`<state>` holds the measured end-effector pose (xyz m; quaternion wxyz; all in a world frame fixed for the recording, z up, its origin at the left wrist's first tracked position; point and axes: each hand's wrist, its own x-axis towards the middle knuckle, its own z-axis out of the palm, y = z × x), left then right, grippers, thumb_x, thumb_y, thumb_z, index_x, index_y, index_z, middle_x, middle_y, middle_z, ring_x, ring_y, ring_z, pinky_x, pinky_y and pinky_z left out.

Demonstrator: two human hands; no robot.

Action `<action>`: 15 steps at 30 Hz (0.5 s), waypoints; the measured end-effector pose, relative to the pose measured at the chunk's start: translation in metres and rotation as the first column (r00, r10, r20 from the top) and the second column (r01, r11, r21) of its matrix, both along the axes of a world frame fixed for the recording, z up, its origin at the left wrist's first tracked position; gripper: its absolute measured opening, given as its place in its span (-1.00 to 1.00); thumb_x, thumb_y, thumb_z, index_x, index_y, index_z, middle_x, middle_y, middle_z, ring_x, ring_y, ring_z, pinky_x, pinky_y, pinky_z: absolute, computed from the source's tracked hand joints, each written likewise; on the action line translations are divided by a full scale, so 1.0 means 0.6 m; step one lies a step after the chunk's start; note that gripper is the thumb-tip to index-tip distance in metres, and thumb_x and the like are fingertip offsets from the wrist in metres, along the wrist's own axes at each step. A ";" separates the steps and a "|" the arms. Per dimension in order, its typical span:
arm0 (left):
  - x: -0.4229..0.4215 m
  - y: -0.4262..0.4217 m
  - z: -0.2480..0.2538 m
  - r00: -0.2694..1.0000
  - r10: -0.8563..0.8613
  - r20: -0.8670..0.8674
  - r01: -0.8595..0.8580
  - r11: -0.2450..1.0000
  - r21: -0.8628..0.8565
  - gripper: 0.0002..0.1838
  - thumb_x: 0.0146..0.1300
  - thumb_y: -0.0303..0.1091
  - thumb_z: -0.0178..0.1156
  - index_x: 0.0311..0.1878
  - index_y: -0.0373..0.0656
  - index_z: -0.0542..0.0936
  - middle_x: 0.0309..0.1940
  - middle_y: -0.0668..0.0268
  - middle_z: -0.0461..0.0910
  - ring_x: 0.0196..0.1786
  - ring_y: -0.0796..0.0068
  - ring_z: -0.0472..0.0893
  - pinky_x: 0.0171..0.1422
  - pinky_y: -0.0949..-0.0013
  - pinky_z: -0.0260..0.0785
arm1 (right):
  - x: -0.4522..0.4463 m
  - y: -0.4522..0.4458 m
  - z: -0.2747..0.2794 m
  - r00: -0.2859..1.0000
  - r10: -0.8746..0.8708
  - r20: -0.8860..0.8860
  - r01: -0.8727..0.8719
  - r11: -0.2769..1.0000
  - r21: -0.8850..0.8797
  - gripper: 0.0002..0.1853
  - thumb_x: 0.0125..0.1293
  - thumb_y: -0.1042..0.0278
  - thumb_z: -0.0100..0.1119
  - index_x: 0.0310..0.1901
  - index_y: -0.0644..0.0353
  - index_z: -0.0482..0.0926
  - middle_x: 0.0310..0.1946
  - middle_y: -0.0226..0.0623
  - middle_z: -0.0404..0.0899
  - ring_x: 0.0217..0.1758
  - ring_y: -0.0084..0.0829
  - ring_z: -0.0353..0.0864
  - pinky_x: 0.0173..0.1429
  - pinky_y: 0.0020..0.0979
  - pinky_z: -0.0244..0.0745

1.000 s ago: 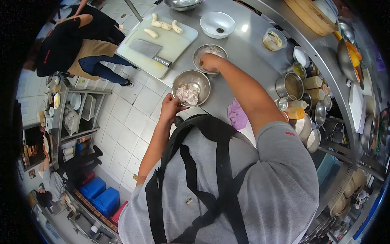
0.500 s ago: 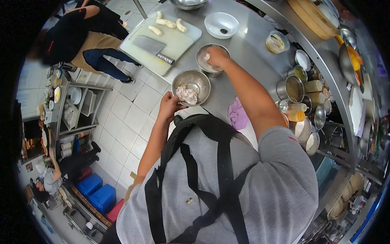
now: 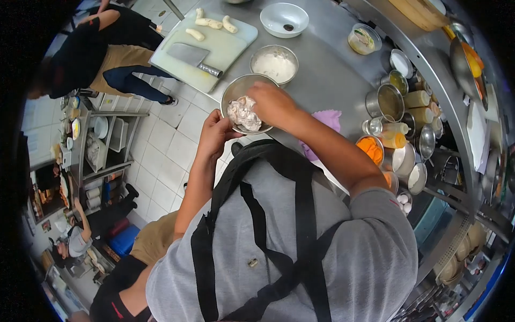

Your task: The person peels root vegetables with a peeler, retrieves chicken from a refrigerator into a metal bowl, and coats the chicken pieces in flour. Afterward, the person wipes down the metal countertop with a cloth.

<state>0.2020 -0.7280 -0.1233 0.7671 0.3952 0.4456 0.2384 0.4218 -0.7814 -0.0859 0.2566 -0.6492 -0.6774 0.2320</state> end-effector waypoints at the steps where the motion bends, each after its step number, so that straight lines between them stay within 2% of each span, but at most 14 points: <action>1: 0.005 -0.004 0.007 1.000 -0.018 -0.016 0.018 1.000 0.003 -0.85 0.32 -0.56 0.17 -0.26 -0.16 0.38 -0.33 0.31 0.54 -0.34 0.40 0.70 -0.24 0.27 0.80 | 0.008 -0.008 0.007 1.000 -0.019 0.011 0.018 0.999 0.040 -0.70 0.22 0.50 0.22 0.00 0.34 0.67 -0.04 -0.01 0.61 0.05 0.08 0.65 0.15 -0.09 0.58; 2: 0.012 -0.008 0.010 0.999 -0.036 -0.031 0.036 0.999 0.005 -0.86 0.32 -0.55 0.17 -0.26 -0.14 0.40 -0.33 0.32 0.54 -0.32 0.40 0.71 -0.23 0.27 0.80 | 0.022 -0.017 0.017 1.000 -0.025 0.005 0.025 0.999 0.037 -0.70 0.22 0.50 0.22 0.00 0.34 0.67 -0.04 -0.01 0.61 0.05 0.08 0.65 0.15 -0.09 0.58; 4: 0.021 -0.013 0.011 0.997 -0.069 -0.035 0.069 0.998 -0.003 -0.88 0.31 -0.55 0.18 -0.24 -0.16 0.42 -0.31 0.31 0.57 -0.30 0.40 0.72 -0.22 0.27 0.80 | 0.047 -0.033 0.070 0.973 -0.106 -0.203 0.121 0.991 0.062 -0.75 0.30 0.50 0.25 -0.01 0.37 0.68 -0.11 -0.13 0.65 -0.09 -0.18 0.71 0.04 -0.25 0.61; 5: 0.029 -0.016 0.013 0.995 -0.096 -0.031 0.096 0.995 -0.006 -0.89 0.31 -0.55 0.19 -0.22 -0.17 0.44 -0.29 0.29 0.59 -0.28 0.40 0.73 -0.21 0.28 0.80 | 0.053 -0.044 0.077 0.972 -0.116 -0.205 0.131 0.990 0.061 -0.75 0.30 0.50 0.25 -0.01 0.37 0.68 -0.11 -0.13 0.65 -0.09 -0.18 0.71 0.04 -0.25 0.61; 7: 0.057 -0.028 0.038 0.993 -0.111 -0.027 0.111 0.994 -0.007 -0.90 0.30 -0.54 0.19 -0.20 -0.19 0.46 -0.27 0.27 0.61 -0.27 0.40 0.73 -0.20 0.28 0.80 | 0.070 -0.055 0.092 0.819 -0.186 -0.543 0.308 0.941 0.142 -0.81 0.41 0.50 0.25 -0.02 0.38 0.69 -0.12 -0.27 0.69 -0.14 -0.49 0.69 -0.03 -0.41 0.58; 8: 0.072 -0.028 0.048 0.992 -0.123 -0.026 0.123 0.992 -0.007 -0.90 0.29 -0.54 0.20 -0.18 -0.21 0.48 -0.25 0.25 0.63 -0.26 0.39 0.73 -0.19 0.28 0.80 | 0.080 -0.059 0.088 0.822 -0.187 -0.537 0.317 0.935 0.160 -0.81 0.41 0.50 0.25 -0.02 0.38 0.69 -0.12 -0.27 0.69 -0.14 -0.49 0.69 -0.03 -0.41 0.58; 10: 0.097 -0.023 0.050 0.984 -0.177 -0.017 0.178 0.984 0.010 -0.89 0.29 -0.54 0.19 -0.15 -0.23 0.50 -0.23 0.23 0.65 -0.26 0.38 0.74 -0.18 0.29 0.79 | 0.090 -0.073 0.047 0.705 -0.338 -0.624 0.305 0.938 -0.164 -0.82 0.47 0.50 0.23 -0.01 0.39 0.69 -0.07 -0.32 0.69 -0.08 -0.63 0.66 -0.03 -0.47 0.58; 11: 0.114 -0.022 0.060 0.978 -0.207 -0.019 0.208 0.978 0.022 -0.91 0.30 -0.56 0.18 -0.18 -0.23 0.48 -0.23 0.22 0.64 -0.26 0.38 0.74 -0.20 0.27 0.79 | 0.098 -0.076 0.025 0.561 -0.334 -0.757 0.262 0.939 -0.221 -0.79 0.51 0.49 0.20 0.06 0.39 0.67 -0.02 -0.27 0.70 -0.03 -0.57 0.69 0.03 -0.45 0.61; 12: 0.129 -0.020 0.072 0.971 -0.239 -0.022 0.240 0.970 0.035 -0.91 0.31 -0.59 0.17 -0.21 -0.23 0.45 -0.23 0.22 0.63 -0.25 0.37 0.74 -0.22 0.26 0.78 | 0.103 -0.082 0.019 0.555 -0.340 -0.760 0.295 0.934 -0.202 -0.79 0.51 0.49 0.20 0.06 0.39 0.67 -0.02 -0.27 0.70 -0.03 -0.57 0.69 0.03 -0.45 0.61; 14: 0.161 -0.002 0.077 0.955 -0.297 -0.006 0.297 0.954 0.029 -0.90 0.31 -0.57 0.19 -0.19 -0.23 0.47 -0.20 0.21 0.65 -0.25 0.37 0.74 -0.21 0.27 0.78 | 0.114 -0.095 0.029 0.070 -0.290 -0.955 0.417 0.878 -0.236 -0.79 0.51 0.47 0.19 0.04 0.40 0.68 -0.12 -0.27 0.75 -0.12 -0.54 0.72 -0.02 -0.43 0.66; 15: 0.179 0.013 0.075 0.942 -0.336 -0.010 0.336 0.941 0.026 -0.91 0.31 -0.55 0.19 -0.17 -0.23 0.49 -0.20 0.21 0.66 -0.23 0.35 0.76 -0.19 0.25 0.79 | 0.127 -0.108 0.045 -0.069 -0.193 -0.979 0.395 0.896 -0.205 -0.72 0.57 0.44 0.11 0.20 0.35 0.57 0.02 -0.25 0.70 0.04 -0.41 0.73 0.13 -0.34 0.67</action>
